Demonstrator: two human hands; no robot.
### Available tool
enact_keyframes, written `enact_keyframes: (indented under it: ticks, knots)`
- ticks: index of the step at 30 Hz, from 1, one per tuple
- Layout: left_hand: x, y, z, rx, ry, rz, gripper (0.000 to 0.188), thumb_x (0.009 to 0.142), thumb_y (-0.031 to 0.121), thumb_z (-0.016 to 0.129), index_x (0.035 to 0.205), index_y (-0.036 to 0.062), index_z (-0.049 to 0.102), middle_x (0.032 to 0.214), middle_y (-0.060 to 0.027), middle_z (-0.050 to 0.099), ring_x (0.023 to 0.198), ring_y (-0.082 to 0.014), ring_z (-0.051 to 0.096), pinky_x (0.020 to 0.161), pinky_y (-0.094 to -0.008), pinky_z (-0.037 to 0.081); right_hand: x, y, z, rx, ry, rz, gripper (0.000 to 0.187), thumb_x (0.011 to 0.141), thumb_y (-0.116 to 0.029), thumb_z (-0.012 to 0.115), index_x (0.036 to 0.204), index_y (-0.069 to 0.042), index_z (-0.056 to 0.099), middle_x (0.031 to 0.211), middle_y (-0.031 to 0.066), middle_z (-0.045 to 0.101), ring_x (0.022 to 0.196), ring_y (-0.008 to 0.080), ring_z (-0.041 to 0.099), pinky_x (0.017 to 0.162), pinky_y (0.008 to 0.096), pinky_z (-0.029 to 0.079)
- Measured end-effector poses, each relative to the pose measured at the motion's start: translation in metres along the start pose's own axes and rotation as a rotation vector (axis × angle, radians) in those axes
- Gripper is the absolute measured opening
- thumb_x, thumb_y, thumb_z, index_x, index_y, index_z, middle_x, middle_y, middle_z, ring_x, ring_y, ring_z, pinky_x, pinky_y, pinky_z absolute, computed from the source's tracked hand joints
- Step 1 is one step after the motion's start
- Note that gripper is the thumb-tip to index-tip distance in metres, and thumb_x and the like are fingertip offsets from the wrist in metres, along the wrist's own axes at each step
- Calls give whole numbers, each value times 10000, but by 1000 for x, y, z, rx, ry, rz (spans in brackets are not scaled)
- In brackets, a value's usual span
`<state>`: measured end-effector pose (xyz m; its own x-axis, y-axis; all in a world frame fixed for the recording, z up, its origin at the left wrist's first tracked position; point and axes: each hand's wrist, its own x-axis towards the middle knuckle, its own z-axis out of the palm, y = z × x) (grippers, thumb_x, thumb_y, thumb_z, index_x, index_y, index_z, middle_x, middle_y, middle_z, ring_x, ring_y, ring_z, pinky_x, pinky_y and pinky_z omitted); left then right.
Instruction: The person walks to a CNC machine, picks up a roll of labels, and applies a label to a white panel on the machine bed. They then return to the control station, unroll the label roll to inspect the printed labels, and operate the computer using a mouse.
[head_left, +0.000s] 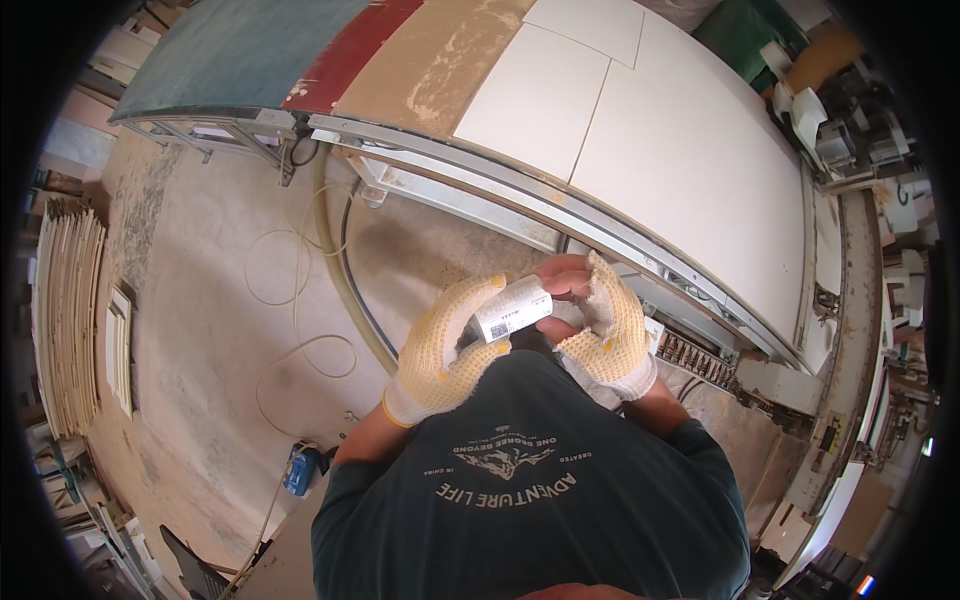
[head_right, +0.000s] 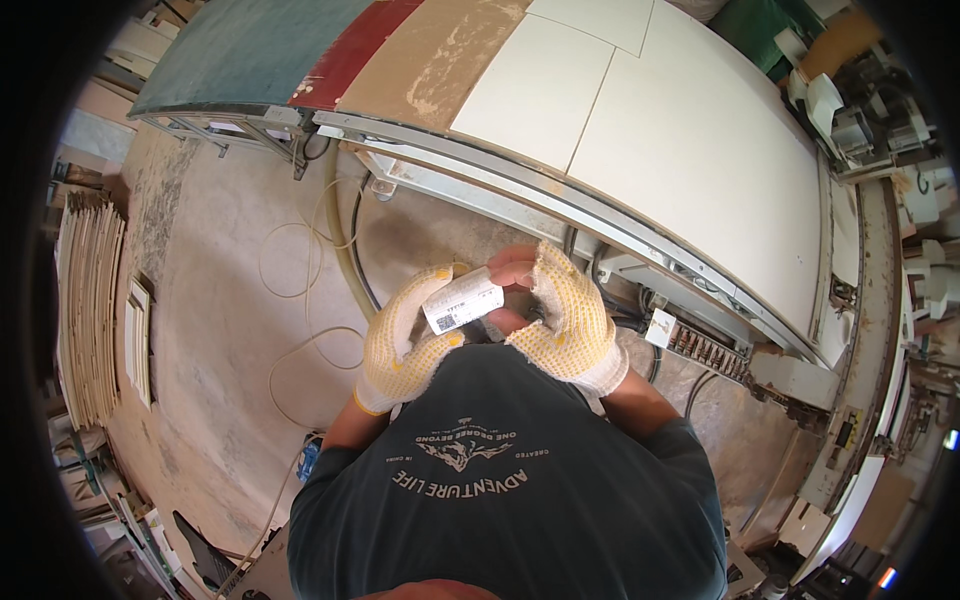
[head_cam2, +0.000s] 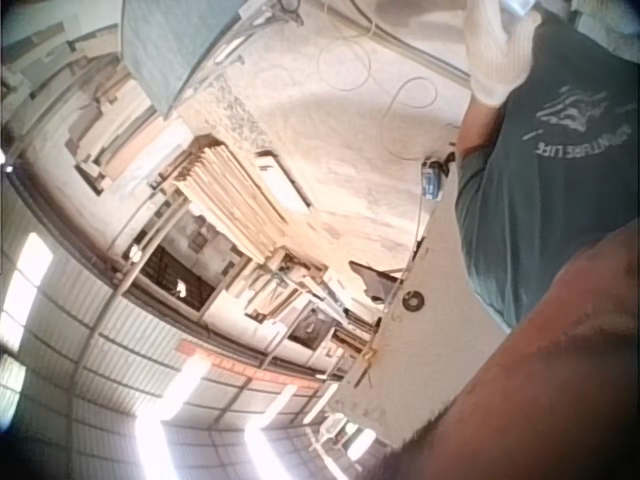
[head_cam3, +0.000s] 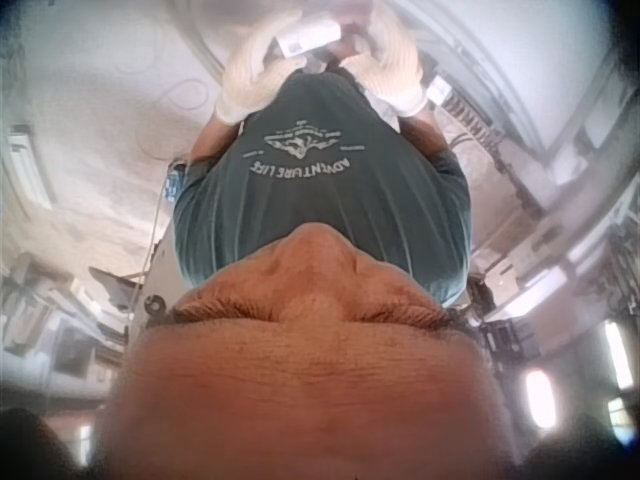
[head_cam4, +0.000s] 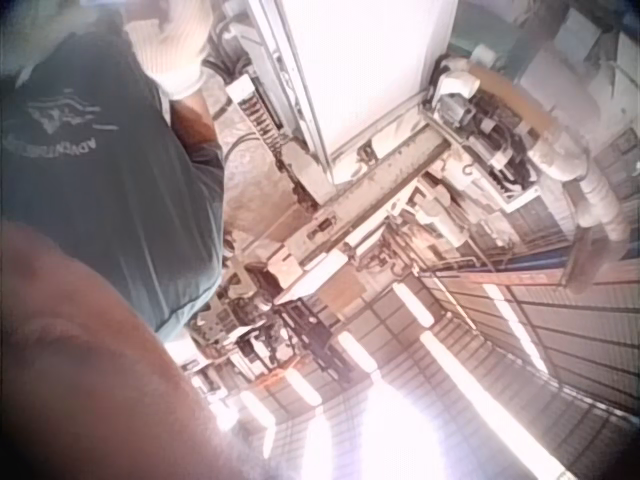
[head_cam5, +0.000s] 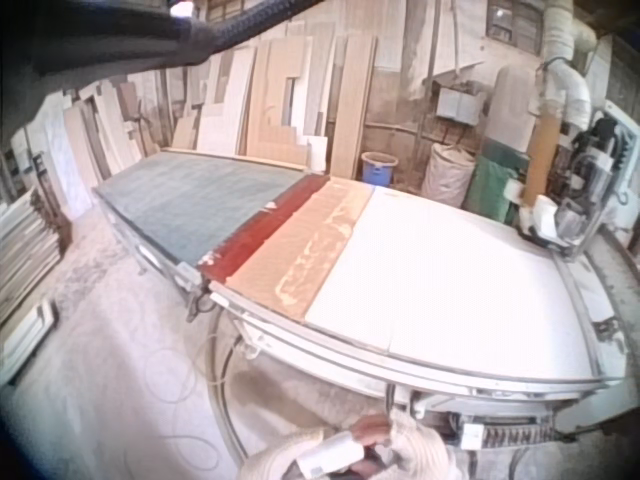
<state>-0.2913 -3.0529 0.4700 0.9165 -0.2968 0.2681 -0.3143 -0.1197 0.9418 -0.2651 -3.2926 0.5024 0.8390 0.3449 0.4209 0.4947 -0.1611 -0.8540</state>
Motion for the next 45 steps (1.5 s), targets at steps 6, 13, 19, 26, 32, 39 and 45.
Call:
enact_keyframes:
  ticks: [6, 13, 19, 26, 32, 39, 45]
  knots:
    - [1, 5, 1, 32, 26, 47, 625, 873, 46, 828, 1457, 33, 608, 1429, -214, 662, 1289, -409, 655, 1084, -440, 511, -7, -11, -2, -96, -25, 173, 345, 895, 17, 823, 1191, -82, 677, 1281, 157, 692, 1188, 303, 687, 1002, 439, 554]
    - [-10, 20, 7, 98, 36, 87, 591, 872, 33, 821, 1430, 34, 625, 1454, -208, 654, 1320, -419, 639, 1104, -449, 505, -16, -37, 1, -140, 26, 121, 276, 901, -5, 821, 1140, -75, 701, 1269, 141, 704, 1153, 293, 705, 955, 427, 566]
    - [-18, 25, 13, 98, 38, 86, 621, 884, 71, 845, 1456, 29, 608, 1511, -165, 629, 1404, -335, 590, 1167, -423, 443, -21, -55, -3, -346, 36, 39, 254, 876, -23, 836, 1105, -59, 731, 1171, 142, 714, 1000, 334, 729, 827, 424, 587]
    - [-24, 46, 14, 238, 72, 217, 538, 868, 38, 801, 1381, 39, 641, 1454, -209, 651, 1271, -441, 656, 1043, -472, 540, -25, -75, -2, -572, 27, -77, 212, 879, -70, 846, 1068, -54, 751, 1067, 129, 731, 934, 332, 720, 780, 411, 568]
    - [-33, 56, 19, 301, 76, 270, 508, 869, 42, 782, 1362, 43, 661, 1436, -223, 654, 1240, -458, 662, 1027, -485, 545, -31, -86, -4, -672, -34, -122, 238, 850, -28, 837, 1048, -54, 707, 1016, 128, 718, 885, 352, 710, 748, 427, 565]
    - [-43, 69, 23, 354, 105, 294, 517, 880, 60, 788, 1378, 36, 654, 1426, -220, 661, 1242, -457, 662, 1033, -478, 543, -40, -89, -5, -560, -62, -155, 258, 821, 4, 846, 1020, -72, 699, 999, 122, 715, 864, 337, 706, 724, 414, 558]
    - [-58, 92, 8, 103, 96, 25, 617, 889, 101, 829, 1454, 20, 593, 1412, -206, 668, 1250, -360, 687, 1024, -389, 540, -37, -113, 0, -517, -50, -23, 263, 895, -56, 838, 1130, -26, 724, 1118, 144, 720, 889, 270, 718, 736, 374, 581]
